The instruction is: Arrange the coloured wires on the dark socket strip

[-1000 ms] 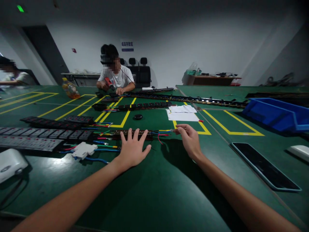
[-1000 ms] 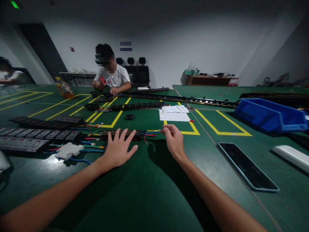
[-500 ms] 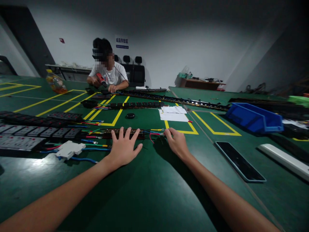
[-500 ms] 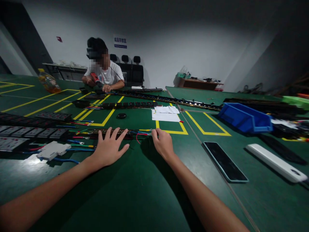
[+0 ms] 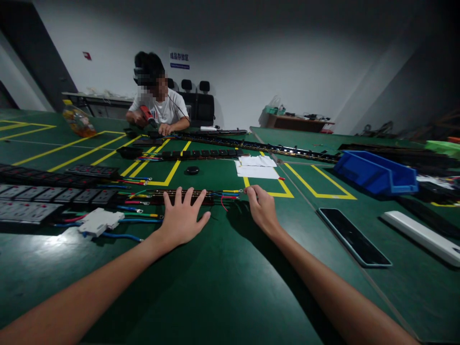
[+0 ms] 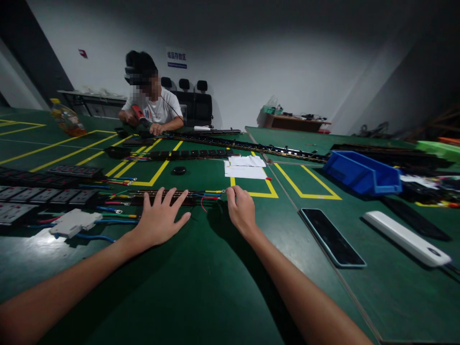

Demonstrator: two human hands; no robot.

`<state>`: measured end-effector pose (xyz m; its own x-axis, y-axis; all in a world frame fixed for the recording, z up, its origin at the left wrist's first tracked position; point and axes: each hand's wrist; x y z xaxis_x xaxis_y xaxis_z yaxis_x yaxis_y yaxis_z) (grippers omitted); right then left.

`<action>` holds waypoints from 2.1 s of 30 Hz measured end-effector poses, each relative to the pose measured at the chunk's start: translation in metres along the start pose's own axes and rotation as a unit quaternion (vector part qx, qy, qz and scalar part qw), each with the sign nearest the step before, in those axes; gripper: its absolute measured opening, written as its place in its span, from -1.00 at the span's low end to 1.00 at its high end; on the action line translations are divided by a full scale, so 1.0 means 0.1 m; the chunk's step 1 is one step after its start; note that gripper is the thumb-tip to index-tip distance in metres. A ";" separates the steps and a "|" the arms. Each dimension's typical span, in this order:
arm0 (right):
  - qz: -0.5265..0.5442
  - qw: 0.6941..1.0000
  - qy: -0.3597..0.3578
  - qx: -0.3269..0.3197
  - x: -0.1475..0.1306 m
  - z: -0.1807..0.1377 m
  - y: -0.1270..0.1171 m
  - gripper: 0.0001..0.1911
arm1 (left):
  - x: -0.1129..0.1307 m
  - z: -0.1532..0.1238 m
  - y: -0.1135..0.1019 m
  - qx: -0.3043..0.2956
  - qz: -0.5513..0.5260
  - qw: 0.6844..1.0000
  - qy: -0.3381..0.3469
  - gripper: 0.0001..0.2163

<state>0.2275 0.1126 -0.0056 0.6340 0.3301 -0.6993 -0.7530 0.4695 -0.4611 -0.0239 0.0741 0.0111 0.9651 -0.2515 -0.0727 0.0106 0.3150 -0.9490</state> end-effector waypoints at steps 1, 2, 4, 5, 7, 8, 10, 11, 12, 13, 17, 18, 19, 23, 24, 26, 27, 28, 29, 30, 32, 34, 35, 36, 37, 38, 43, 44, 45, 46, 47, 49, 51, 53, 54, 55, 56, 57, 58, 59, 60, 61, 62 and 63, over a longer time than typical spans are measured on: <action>0.013 1.000 0.004 0.003 0.00 0.00 0.00 -0.58 | 0.00 0.00 0.00 0.000 -0.001 1.000 0.000 -0.32; 0.030 0.999 0.009 0.003 0.00 0.00 0.00 -0.60 | 0.00 0.00 0.00 -0.001 -0.003 1.000 0.000 -0.32; 0.073 0.997 0.014 -0.003 0.00 0.01 0.00 -0.61 | 0.00 0.00 -0.01 -0.008 -0.005 1.000 0.001 -0.31; 0.094 0.995 0.011 -0.007 0.00 0.01 0.00 -0.61 | 0.00 0.00 -0.01 -0.012 -0.005 1.000 0.001 -0.31; 0.129 0.992 -0.005 -0.011 -0.01 0.01 -0.01 -0.63 | 0.00 0.00 -0.02 -0.015 -0.005 1.000 0.000 -0.31; 0.139 0.990 -0.014 -0.011 -0.01 0.00 -0.01 -0.63 | 0.01 0.00 -0.03 -0.015 -0.004 1.000 -0.001 -0.31; 0.143 0.989 -0.020 -0.012 -0.02 0.00 -0.01 -0.63 | 0.01 0.00 -0.03 -0.012 -0.002 1.000 0.002 -0.31; 0.136 0.990 -0.016 -0.011 -0.02 0.00 0.00 -0.63 | 0.01 0.00 -0.03 -0.010 0.000 1.000 0.003 -0.31; 0.124 0.992 -0.009 -0.006 -0.01 0.00 0.00 -0.62 | 0.01 -0.01 -0.03 -0.008 0.001 1.000 0.004 -0.31; 0.108 0.994 -0.002 0.002 -0.01 0.00 0.01 -0.61 | 0.01 -0.01 -0.02 -0.007 0.003 1.000 0.006 -0.31; 0.045 0.998 -0.005 0.045 0.02 0.00 0.03 -0.58 | 0.01 -0.01 -0.01 -0.002 0.012 1.000 0.007 -0.31; 0.032 0.998 -0.011 0.048 0.02 0.00 0.03 -0.58 | 0.01 -0.01 -0.01 -0.002 0.014 1.000 0.008 -0.32; 0.021 0.999 -0.014 0.046 0.03 0.00 0.03 -0.56 | 0.01 -0.01 -0.01 -0.001 0.016 1.000 0.009 -0.32; 0.003 1.000 -0.005 0.009 0.03 0.00 0.03 -0.54 | 0.01 0.00 0.00 0.008 0.024 1.000 0.007 -0.32; 0.008 1.000 0.001 -0.001 0.04 0.00 0.03 -0.53 | 0.01 0.00 0.00 0.008 0.025 1.000 0.006 -0.33; 0.025 1.000 0.017 -0.010 0.05 0.00 0.04 -0.53 | 0.01 0.00 0.00 0.002 0.023 1.000 0.006 -0.33; 0.032 0.999 0.025 -0.008 0.06 0.00 0.04 -0.52 | 0.01 0.00 -0.01 -0.001 0.021 1.000 0.006 -0.33; 0.037 0.999 0.032 -0.002 0.07 0.00 0.04 -0.52 | 0.01 0.00 -0.01 -0.003 0.019 1.000 0.005 -0.32; 0.041 0.998 0.036 0.006 0.07 0.00 0.05 -0.52 | 0.01 0.01 -0.01 -0.003 0.018 1.000 0.005 -0.32; 0.045 0.998 0.039 0.014 0.08 0.00 0.05 -0.52 | 0.01 0.01 -0.01 -0.004 0.018 1.000 0.004 -0.32; 0.065 0.997 0.042 0.018 0.08 0.01 0.06 -0.51 | 0.01 0.01 -0.01 -0.003 0.019 1.000 0.003 -0.32; 0.113 0.993 0.041 0.009 0.08 0.02 0.07 -0.51 | 0.01 0.01 -0.01 -0.004 0.019 1.000 0.003 -0.32; 0.144 0.989 0.039 0.000 0.07 0.02 0.07 -0.51 | 0.01 0.01 -0.01 -0.004 0.018 1.000 0.003 -0.32; 0.175 0.984 0.038 -0.008 0.07 0.03 0.07 -0.53 | 0.00 0.01 -0.01 -0.004 0.017 1.000 0.003 -0.32; 0.203 0.978 0.039 -0.012 0.08 0.03 0.08 -0.54 | 0.00 0.01 -0.01 -0.004 0.016 1.000 0.002 -0.32; 0.222 0.974 0.043 -0.013 0.08 0.04 0.08 -0.55 | 0.00 0.01 -0.01 -0.005 0.014 1.000 0.001 -0.32; 0.154 0.984 0.087 0.026 0.13 0.02 0.11 -0.60 | -0.01 0.01 0.00 -0.006 0.013 1.000 0.003 -0.32; 0.136 0.986 0.092 0.026 0.13 0.02 0.11 -0.61 | -0.01 0.01 0.00 -0.003 0.015 1.000 0.004 -0.32; 0.129 0.987 0.095 0.024 0.12 0.01 0.11 -0.62 | 0.00 0.01 0.00 -0.001 0.017 1.000 0.004 -0.32; 0.133 0.986 0.093 0.023 0.11 0.01 0.11 -0.63 | 0.00 0.01 -0.01 -0.001 0.018 1.000 0.004 -0.32; 0.144 0.985 0.088 0.025 0.09 0.00 0.10 -0.63 | 0.00 0.01 -0.01 -0.004 0.018 1.000 0.004 -0.32; 0.170 0.982 0.072 0.039 0.04 -0.01 0.09 -0.64 | 0.00 0.01 -0.01 -0.005 0.017 1.000 0.006 -0.32; 0.171 0.982 0.062 0.047 0.00 -0.02 0.08 -0.65 | 0.00 0.00 0.00 0.002 0.018 1.000 0.006 -0.32; 0.145 0.987 0.054 0.052 -0.02 -0.02 0.08 -0.67 | 0.00 0.00 0.01 0.011 0.021 1.000 0.005 -0.33; 0.128 0.989 0.047 0.056 -0.02 -0.02 0.08 -0.68 | 0.00 0.00 0.02 0.013 0.023 1.000 0.004 -0.33; 0.111 0.991 0.038 0.058 -0.01 -0.03 0.08 -0.67 | 0.00 -0.01 0.02 0.014 0.023 1.000 0.003 -0.33; 0.092 0.994 0.027 0.056 0.00 -0.03 0.08 -0.66 | 0.00 -0.01 0.02 0.013 0.023 1.000 0.004 -0.33; 0.074 0.996 0.016 0.052 0.01 -0.02 0.08 -0.65 | 0.00 -0.01 0.02 0.013 0.022 1.000 0.005 -0.33; 0.055 0.998 0.005 0.042 0.02 -0.02 0.08 -0.64 | 0.01 -0.01 0.01 0.012 0.022 1.000 0.007 -0.33; 0.033 0.999 -0.002 0.029 0.04 -0.02 0.08 -0.63 | 0.01 0.00 0.00 0.009 0.021 1.000 0.008 -0.33; 0.013 1.000 -0.007 0.010 0.05 -0.02 0.07 -0.63 | 0.01 0.00 -0.01 0.005 0.021 1.000 0.007 -0.32; -0.004 1.000 -0.010 -0.010 0.06 -0.02 0.07 -0.63 | 0.02 0.00 -0.03 -0.003 0.019 1.000 0.004 -0.32; -0.017 0.999 -0.011 -0.027 0.06 -0.02 0.07 -0.63 | 0.02 0.01 -0.04 -0.012 0.016 1.000 0.003 -0.31; -0.028 0.999 -0.010 -0.032 0.07 -0.01 0.07 -0.62 | 0.02 0.01 -0.05 -0.020 0.013 1.000 0.003 -0.31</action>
<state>0.2262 0.1169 -0.0143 0.6782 0.3219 -0.6606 -0.7259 0.4338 -0.5338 -0.0213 0.0733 0.0159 0.9632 -0.2497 -0.0992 -0.0247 0.2853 -0.9581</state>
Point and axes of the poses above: each hand's wrist, its own z-axis towards the middle knuckle, its own y-axis out of the palm, x = y × z, and after that the axes turned 6 degrees about x, right-handed
